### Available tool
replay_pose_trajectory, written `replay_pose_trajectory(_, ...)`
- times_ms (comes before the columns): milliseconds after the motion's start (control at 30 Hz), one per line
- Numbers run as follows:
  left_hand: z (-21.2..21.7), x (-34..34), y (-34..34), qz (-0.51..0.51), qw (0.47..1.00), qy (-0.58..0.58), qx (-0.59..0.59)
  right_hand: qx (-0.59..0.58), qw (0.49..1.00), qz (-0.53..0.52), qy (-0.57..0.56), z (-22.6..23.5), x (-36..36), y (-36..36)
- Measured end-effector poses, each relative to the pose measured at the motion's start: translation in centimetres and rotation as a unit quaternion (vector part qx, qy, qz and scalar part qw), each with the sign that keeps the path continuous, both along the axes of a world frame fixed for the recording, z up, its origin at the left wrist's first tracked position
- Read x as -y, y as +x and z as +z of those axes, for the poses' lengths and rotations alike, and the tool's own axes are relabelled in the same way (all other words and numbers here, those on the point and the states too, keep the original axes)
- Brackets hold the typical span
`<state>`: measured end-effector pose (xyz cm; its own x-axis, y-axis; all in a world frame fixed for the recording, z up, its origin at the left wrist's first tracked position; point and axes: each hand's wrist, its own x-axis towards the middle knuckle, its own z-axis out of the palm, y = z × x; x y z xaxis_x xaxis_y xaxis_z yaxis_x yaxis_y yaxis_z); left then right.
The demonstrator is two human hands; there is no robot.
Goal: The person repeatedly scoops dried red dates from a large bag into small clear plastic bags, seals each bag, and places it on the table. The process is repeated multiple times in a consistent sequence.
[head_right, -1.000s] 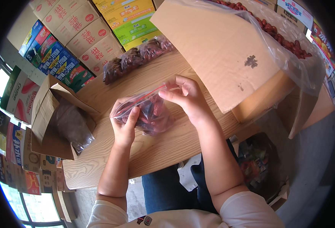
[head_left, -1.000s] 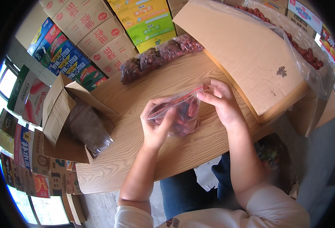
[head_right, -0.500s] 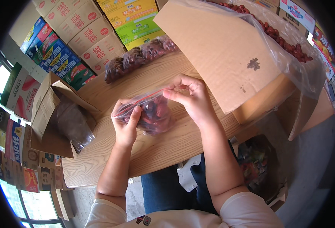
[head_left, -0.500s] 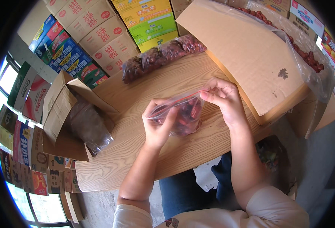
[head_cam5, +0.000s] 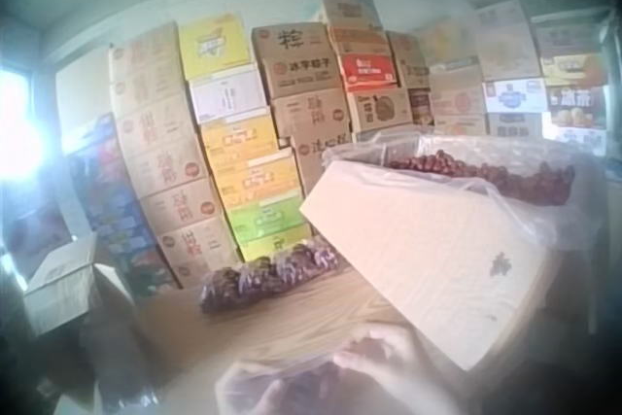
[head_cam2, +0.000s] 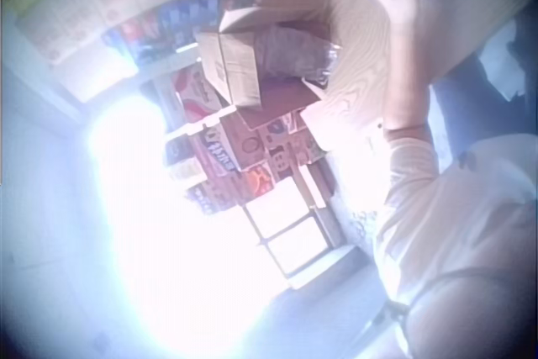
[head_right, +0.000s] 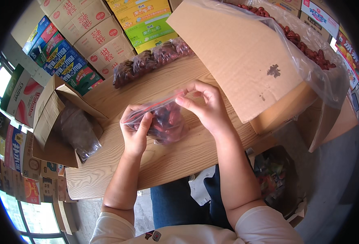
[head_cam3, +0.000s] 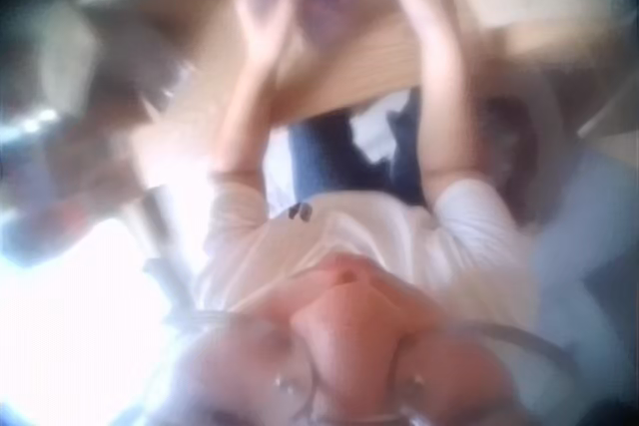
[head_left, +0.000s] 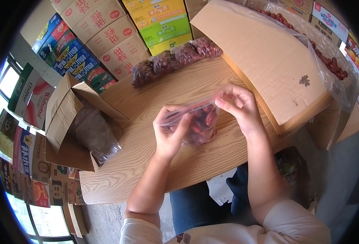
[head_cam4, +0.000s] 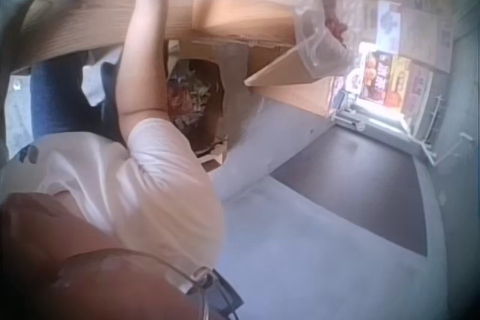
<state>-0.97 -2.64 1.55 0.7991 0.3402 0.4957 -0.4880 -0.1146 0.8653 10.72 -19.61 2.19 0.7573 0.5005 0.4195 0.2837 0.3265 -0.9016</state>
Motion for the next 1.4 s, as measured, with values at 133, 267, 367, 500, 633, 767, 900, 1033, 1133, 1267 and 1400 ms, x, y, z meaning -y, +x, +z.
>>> replay_pose_trajectory(133, -0.3, -0.2, 0.0, 0.009, 1.0, 0.001, -0.015, 0.051, 0.999, 0.002, -0.008, -0.6, -0.5, 0.1)
replay_pose_trajectory(267, -0.3, -0.1, 0.0, 0.009, 1.0, -0.004, -0.024, 0.088, 0.995, -0.002, 0.036, -0.9, -1.3, -0.1)
replay_pose_trajectory(367, -0.3, -0.1, 0.0, -0.004, 0.999, -0.024, -0.031, 0.075, 0.996, 0.002, 0.047, -0.9, -1.4, -0.1)
replay_pose_trajectory(500, -0.4, -0.1, 0.0, -0.007, 0.999, -0.037, -0.027, 0.05, 0.998, 0.007, 0.043, -0.9, -1.3, -0.3)
replay_pose_trajectory(633, -0.5, -0.1, 0.1, 0.01, 1.0, -0.013, -0.016, 0.004, 0.999, 0.022, 0.043, -0.5, -1.2, -0.7)
replay_pose_trajectory(767, -0.5, -0.1, 0.1, 0.01, 1.0, -0.008, -0.013, 0.03, 0.998, 0.011, 0.051, -0.8, -1.3, -0.4)
replay_pose_trajectory(900, -0.5, -0.1, 0.2, 0.021, 1.0, 0.005, -0.01, 0.063, 0.997, -0.002, 0.036, -1.1, -1.1, 0.0)
replay_pose_trajectory(1033, -0.4, 0.0, 0.2, 0.016, 1.0, 0.0, -0.006, 0.036, 0.998, 0.007, 0.049, -1.0, -1.2, -0.2)
replay_pose_trajectory(1133, -0.4, -0.1, 0.2, 0.012, 1.0, -0.004, -0.01, 0.016, 0.998, 0.008, 0.06, -0.6, -1.0, -0.3)
replay_pose_trajectory(1267, -0.3, 0.0, 0.1, 0.004, 1.0, -0.018, -0.016, 0.052, 0.997, -0.022, 0.046, -0.8, -0.6, 0.3)
replay_pose_trajectory(1400, -0.3, 0.0, 0.2, 0.007, 1.0, -0.012, -0.012, 0.082, 0.995, -0.029, 0.059, -1.3, -0.8, 0.7)
